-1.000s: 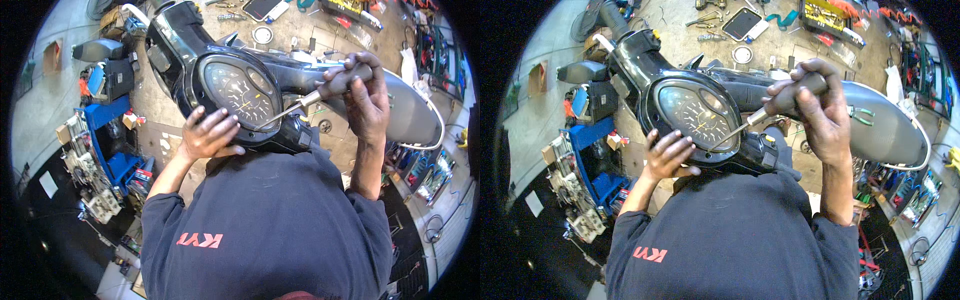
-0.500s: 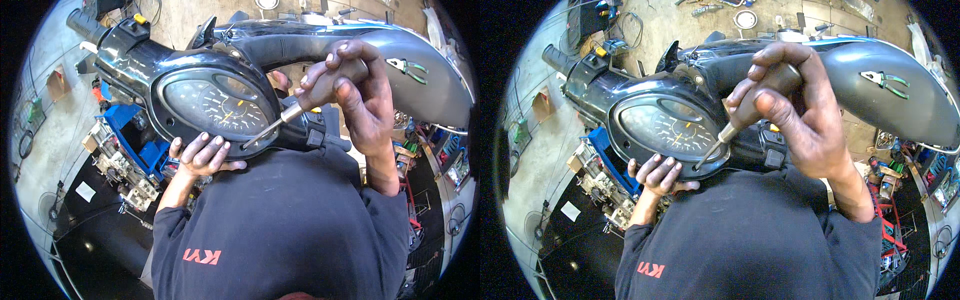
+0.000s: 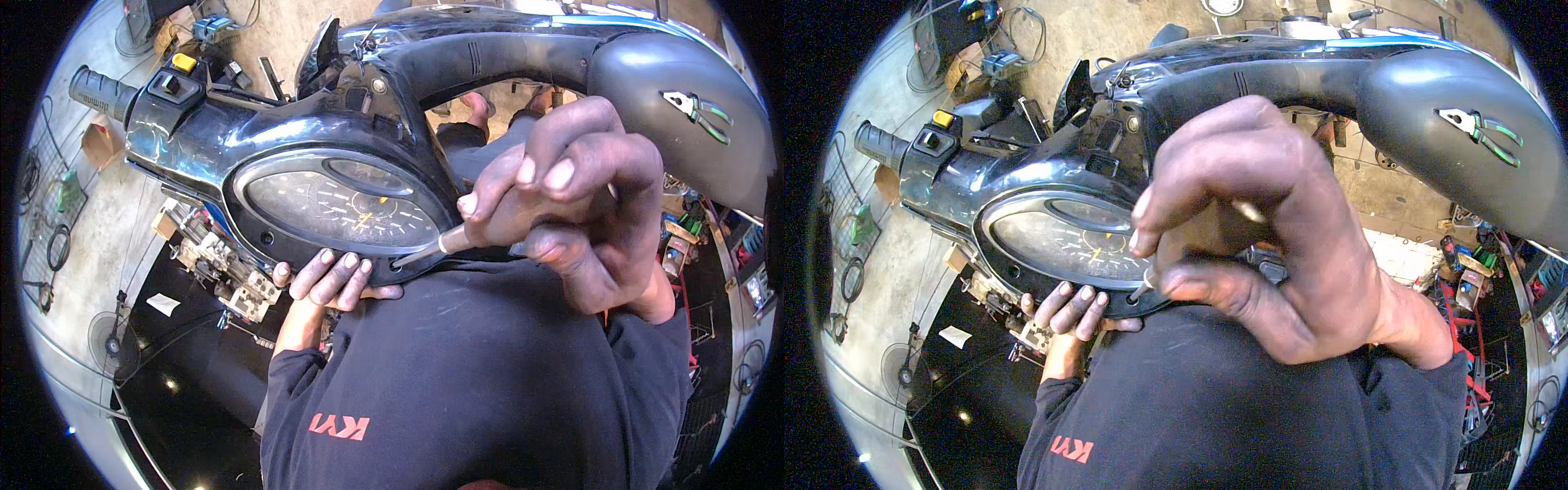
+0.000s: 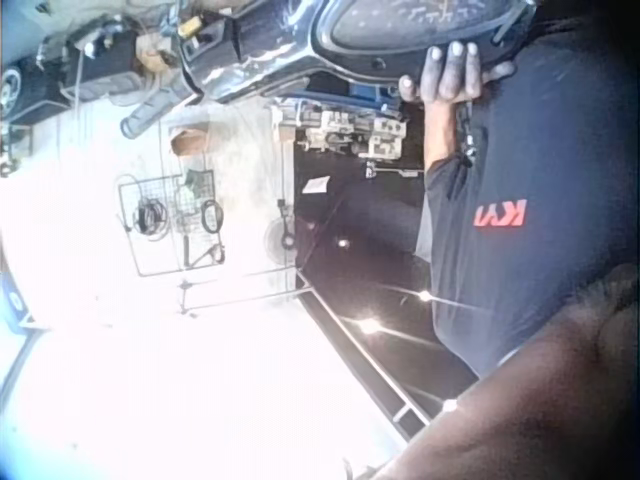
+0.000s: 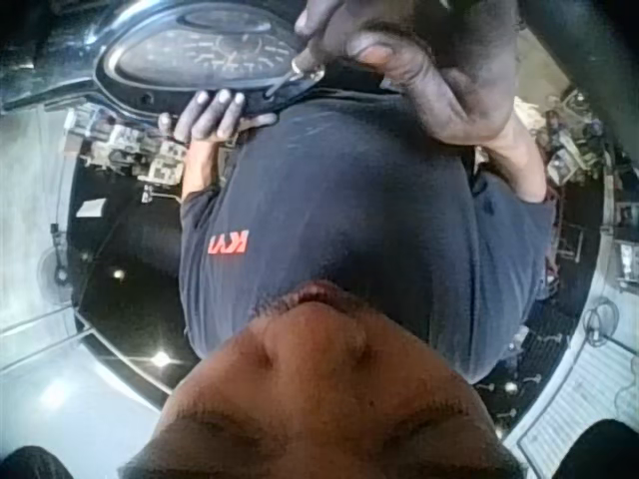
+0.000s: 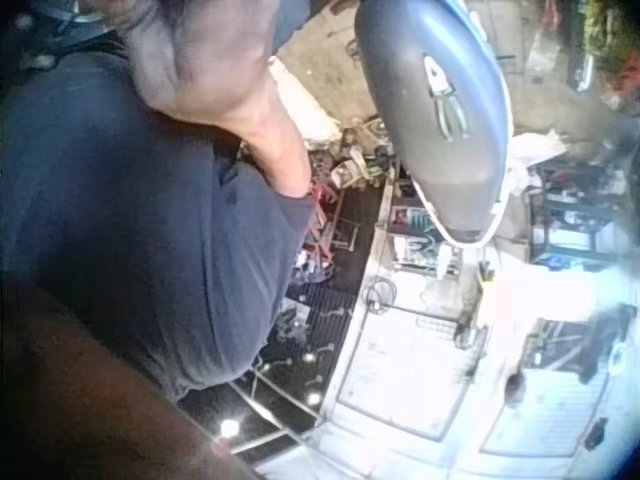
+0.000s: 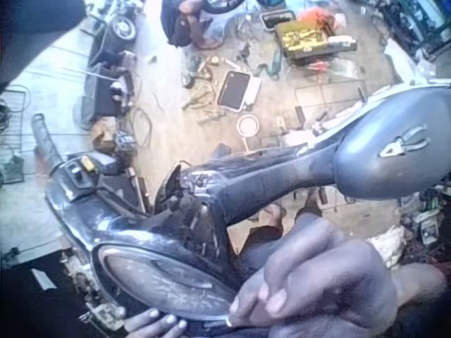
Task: The person uses a screwdriver to remove screws from the instrument cluster of a motorcycle and then attaches a side mirror by hand.
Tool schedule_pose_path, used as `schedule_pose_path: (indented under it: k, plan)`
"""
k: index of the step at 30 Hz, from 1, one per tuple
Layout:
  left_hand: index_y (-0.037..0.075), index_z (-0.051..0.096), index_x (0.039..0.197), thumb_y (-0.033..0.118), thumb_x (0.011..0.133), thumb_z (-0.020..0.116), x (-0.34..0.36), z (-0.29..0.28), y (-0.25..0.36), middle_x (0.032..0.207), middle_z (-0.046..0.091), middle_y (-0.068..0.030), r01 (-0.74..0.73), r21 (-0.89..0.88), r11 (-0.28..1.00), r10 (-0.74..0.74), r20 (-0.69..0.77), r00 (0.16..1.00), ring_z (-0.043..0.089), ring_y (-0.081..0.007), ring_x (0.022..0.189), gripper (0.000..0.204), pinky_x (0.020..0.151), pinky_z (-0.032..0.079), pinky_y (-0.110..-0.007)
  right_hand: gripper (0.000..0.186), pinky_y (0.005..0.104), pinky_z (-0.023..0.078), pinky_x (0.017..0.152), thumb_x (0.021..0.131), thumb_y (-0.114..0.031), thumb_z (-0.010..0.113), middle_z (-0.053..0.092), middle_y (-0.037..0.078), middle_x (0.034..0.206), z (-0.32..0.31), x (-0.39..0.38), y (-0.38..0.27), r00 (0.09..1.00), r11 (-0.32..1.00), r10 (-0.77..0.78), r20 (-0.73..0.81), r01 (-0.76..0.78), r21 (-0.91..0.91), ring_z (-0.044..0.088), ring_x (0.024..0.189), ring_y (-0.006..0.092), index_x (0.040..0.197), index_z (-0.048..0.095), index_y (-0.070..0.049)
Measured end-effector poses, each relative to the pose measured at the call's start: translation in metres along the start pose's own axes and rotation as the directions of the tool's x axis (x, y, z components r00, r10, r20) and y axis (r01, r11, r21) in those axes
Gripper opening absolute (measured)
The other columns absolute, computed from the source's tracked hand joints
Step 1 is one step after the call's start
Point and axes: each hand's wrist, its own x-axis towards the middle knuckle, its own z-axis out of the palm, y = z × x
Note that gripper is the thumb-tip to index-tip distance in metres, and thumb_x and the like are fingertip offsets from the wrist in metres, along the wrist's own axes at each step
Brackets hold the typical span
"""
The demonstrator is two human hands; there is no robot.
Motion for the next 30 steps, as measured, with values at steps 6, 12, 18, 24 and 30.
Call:
schedule_pose_path:
  k: [6, 12, 18, 24, 30]
  plan:
    - [0.031, 0.052, 0.103, 0.084, 0.08, 0.045, 0.008, -0.007, -0.007, 0.101, 0.054, 0.0105, -0.009, -0.039, 0.999, 0.012, 0.079, 0.997, 0.048, -0.0117, 0.103, 0.058, 0.111, 0.023, -0.049, 0.04, 0.0478, 0.055, 0.085, 0.096, -0.016, 0.062, 0.041, 0.012, 0.111, 0.021, -0.02, 0.007, 0.957, 0.979, 0.121, -0.263, -0.072, 0.189, 0.065, 0.093, 0.0282, 0.125, 0.037, -0.005]
    - [0.031, 0.054, 0.102, 0.085, 0.075, 0.053, 0.005, -0.004, -0.004, 0.102, 0.055, 0.0096, 0.005, -0.07, 0.998, -0.003, 0.025, 1.0, 0.049, -0.0118, 0.101, 0.061, 0.111, 0.024, -0.047, 0.054, 0.0401, 0.053, 0.087, 0.087, -0.024, 0.073, 0.05, 0.01, 0.105, 0.014, -0.03, -0.011, 0.98, 0.975, 0.038, -0.196, -0.079, -0.206, 0.064, 0.09, 0.023, 0.125, 0.043, -0.001]
    - [0.032, 0.056, 0.098, 0.086, 0.071, 0.056, 0.006, -0.005, -0.004, 0.1, 0.055, 0.0105, 0.032, -0.097, 0.995, -0.027, 0.05, 0.998, 0.05, -0.0116, 0.103, 0.061, 0.113, 0.022, -0.048, 0.056, 0.0356, 0.051, 0.08, 0.075, -0.033, 0.081, 0.056, 0.012, 0.104, -0.007, -0.005, -0.033, 0.994, 0.771, -0.018, 0.107, 0.082, -0.631, 0.063, 0.089, 0.0212, 0.113, 0.055, -0.001]
    - [0.031, 0.056, 0.098, 0.084, 0.075, 0.055, 0.004, -0.005, -0.004, 0.099, 0.055, 0.0107, 0.032, -0.093, 0.995, -0.027, 0.049, 0.998, 0.051, -0.0122, 0.104, 0.057, 0.114, 0.022, -0.048, 0.039, 0.0361, 0.049, 0.081, 0.076, -0.024, 0.079, 0.059, 0.011, 0.095, -0.012, 0.014, -0.042, 0.967, 0.832, -0.048, 0.251, 0.178, -0.526, 0.061, 0.092, 0.0231, 0.103, 0.058, -0.004]
    - [0.03, 0.061, 0.097, 0.079, 0.077, 0.057, 0.003, -0.005, -0.006, 0.099, 0.058, 0.0083, 0.01, -0.118, 0.993, -0.006, 0.037, 0.999, 0.051, -0.0166, 0.107, 0.053, 0.115, 0.022, -0.05, 0.043, 0.0343, 0.05, 0.074, 0.073, -0.026, 0.08, 0.063, 0.01, 0.091, -0.005, 0.016, -0.052, 0.959, 0.705, -0.061, 0.276, 0.237, -0.669, 0.061, 0.085, 0.0249, 0.104, 0.062, -0.002]
